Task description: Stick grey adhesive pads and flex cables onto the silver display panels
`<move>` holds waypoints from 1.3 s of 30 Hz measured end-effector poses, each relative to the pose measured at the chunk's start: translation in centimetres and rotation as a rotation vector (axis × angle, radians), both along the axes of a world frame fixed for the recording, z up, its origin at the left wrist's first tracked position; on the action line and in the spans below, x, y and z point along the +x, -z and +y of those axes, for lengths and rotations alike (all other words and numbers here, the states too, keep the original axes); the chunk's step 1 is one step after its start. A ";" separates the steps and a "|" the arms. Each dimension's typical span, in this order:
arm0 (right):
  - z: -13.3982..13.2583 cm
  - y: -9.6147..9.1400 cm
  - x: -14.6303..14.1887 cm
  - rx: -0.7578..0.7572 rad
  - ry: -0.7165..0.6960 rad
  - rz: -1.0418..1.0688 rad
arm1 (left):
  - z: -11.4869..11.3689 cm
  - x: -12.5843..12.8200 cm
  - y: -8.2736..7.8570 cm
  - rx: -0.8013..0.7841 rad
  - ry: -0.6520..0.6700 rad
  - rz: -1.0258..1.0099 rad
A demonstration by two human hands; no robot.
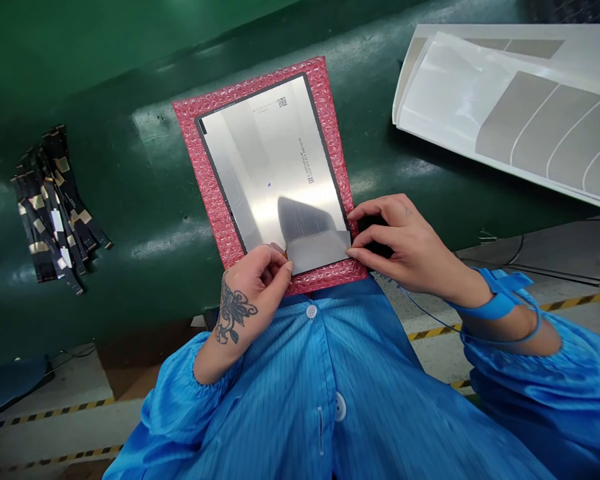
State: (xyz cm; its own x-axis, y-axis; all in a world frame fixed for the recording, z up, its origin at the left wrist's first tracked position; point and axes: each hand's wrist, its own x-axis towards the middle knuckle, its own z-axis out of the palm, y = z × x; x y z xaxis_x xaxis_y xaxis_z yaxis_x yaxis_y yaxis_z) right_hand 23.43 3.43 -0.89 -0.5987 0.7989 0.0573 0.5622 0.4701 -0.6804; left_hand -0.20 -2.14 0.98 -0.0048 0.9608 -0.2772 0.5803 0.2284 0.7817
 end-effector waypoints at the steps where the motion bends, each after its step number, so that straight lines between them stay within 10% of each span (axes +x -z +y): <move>1: 0.0 0.0 0.0 0.010 -0.005 0.000 | 0.0 0.0 0.0 0.005 0.002 0.003; 39: 0.0 0.1 -0.1 0.129 -0.051 -0.015 | -0.2 0.0 0.5 0.180 0.108 0.150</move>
